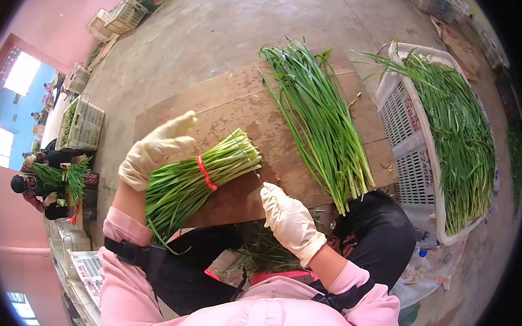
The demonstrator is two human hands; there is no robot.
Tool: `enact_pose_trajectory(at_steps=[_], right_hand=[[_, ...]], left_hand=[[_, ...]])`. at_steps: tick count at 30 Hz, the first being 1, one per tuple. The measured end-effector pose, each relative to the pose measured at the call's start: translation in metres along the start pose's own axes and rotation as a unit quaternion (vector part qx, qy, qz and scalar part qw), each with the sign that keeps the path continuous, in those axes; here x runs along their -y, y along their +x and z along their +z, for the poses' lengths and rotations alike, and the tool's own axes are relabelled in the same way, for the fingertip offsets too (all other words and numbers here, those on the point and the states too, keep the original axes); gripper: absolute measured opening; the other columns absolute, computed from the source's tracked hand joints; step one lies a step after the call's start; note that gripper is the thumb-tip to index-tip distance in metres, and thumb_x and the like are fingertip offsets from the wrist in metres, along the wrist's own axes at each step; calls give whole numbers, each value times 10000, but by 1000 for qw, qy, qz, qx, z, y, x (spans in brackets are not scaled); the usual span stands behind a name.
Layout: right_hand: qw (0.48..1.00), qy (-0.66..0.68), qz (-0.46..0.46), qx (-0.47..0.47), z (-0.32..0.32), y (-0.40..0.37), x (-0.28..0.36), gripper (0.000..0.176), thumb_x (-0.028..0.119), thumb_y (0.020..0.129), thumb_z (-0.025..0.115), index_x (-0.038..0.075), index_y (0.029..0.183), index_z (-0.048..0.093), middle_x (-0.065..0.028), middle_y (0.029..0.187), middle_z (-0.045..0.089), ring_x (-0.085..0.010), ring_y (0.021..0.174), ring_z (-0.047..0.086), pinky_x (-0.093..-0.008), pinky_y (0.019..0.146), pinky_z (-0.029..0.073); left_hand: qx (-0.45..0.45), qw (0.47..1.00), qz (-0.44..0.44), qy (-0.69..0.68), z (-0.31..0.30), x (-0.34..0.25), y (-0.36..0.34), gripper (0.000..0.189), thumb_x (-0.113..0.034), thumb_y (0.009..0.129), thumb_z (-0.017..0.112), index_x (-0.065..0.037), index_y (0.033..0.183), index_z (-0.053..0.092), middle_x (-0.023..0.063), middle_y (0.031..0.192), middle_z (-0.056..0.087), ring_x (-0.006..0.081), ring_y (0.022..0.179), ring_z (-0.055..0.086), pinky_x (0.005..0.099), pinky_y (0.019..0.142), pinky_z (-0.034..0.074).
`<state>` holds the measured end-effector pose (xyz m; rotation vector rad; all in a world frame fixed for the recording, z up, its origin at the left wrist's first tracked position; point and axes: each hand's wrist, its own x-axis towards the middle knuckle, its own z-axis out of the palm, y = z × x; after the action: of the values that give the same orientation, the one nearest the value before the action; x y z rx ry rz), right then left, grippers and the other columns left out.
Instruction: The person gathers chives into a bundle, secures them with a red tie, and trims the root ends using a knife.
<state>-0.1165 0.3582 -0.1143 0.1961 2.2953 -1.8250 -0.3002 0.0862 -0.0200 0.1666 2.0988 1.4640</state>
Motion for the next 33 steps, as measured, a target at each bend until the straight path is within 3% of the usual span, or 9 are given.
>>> enact_pose_trajectory(at_steps=[3, 5, 8, 15, 17, 19, 22, 24, 33], right_hand=[[1000, -10, -5, -6, 0, -1, 8, 407, 336, 1074, 485, 13, 1286, 615, -226, 849, 704, -319, 636, 682, -421, 650, 543], [1000, -24, -18, -8, 0, -1, 7, 393, 321, 1070, 494, 14, 1286, 613, -230, 851, 703, -327, 640, 681, -430, 650, 542], [998, -54, -20, -6, -3, -1, 10, 376, 304, 1064, 503, 21, 1287, 610, -237, 846, 699, -350, 651, 676, -453, 652, 537], [992, -85, -81, -51, 8, -2, -5, 404, 296, 1052, 512, -36, 1266, 598, -257, 868, 701, -427, 791, 681, -502, 712, 534], [987, -108, -99, -63, 9, -2, -6, 407, 295, 1051, 514, -38, 1270, 595, -262, 873, 701, -428, 795, 681, -506, 720, 534], [986, -136, -81, -53, 10, -2, -4, 368, 245, 1043, 526, -39, 1267, 594, -252, 948, 705, -407, 828, 688, -482, 734, 545], [984, -160, -62, -40, 10, -2, 3, 375, 248, 1045, 509, -44, 1266, 592, -251, 976, 706, -403, 849, 689, -479, 746, 546], [987, -149, -51, -39, 10, -2, 6, 473, 352, 1065, 454, -51, 1272, 588, -269, 880, 700, -437, 823, 678, -521, 742, 526], [972, -208, -100, -50, 11, 7, 4, 413, 335, 1070, 443, 7, 1262, 606, -266, 958, 706, -449, 894, 671, -528, 796, 525]], left_hand=[[-2, 915, -88, 393, 45, -24, 5, 1020, -359, 778, 855, -9, 1571, 318, 225, 1510, 484, 295, 1420, 442, 340, 1167, 340], [26, 921, -50, 385, 60, 5, 27, 1308, -419, 626, 937, -4, 1602, 171, 259, 1547, 412, 375, 1449, 393, 372, 1195, 308], [-19, 905, -28, 425, 92, 26, 42, 1342, -402, 539, 986, 19, 1569, 235, 256, 1516, 444, 358, 1437, 413, 358, 1148, 374], [-33, 930, -46, 363, 95, 51, 55, 1304, -354, 465, 1019, -3, 1514, 328, 198, 1371, 602, 312, 1316, 554, 340, 1076, 429], [-34, 937, -15, 348, 83, 98, 77, 1123, -365, 512, 999, -30, 1420, 431, 179, 1311, 632, 334, 1248, 594, 370, 1024, 470], [-23, 881, -63, 469, 102, 34, 49, 1024, -386, 554, 977, -52, 1378, 470, 162, 1279, 646, 345, 1213, 611, 396, 999, 490], [-40, 857, -104, 503, 107, 25, 44, 867, -413, 609, 937, -84, 1297, 526, 138, 1236, 660, 351, 1180, 623, 435, 967, 507], [-40, 852, -102, 512, 114, 12, 38, 830, -419, 616, 926, -94, 1277, 545, 137, 1229, 664, 350, 1170, 629, 443, 961, 509], [-64, 860, -25, 506, 106, 23, 37, 751, -440, 594, 907, -71, 1187, 630, 175, 1168, 691, 372, 1091, 667, 456, 902, 531]])
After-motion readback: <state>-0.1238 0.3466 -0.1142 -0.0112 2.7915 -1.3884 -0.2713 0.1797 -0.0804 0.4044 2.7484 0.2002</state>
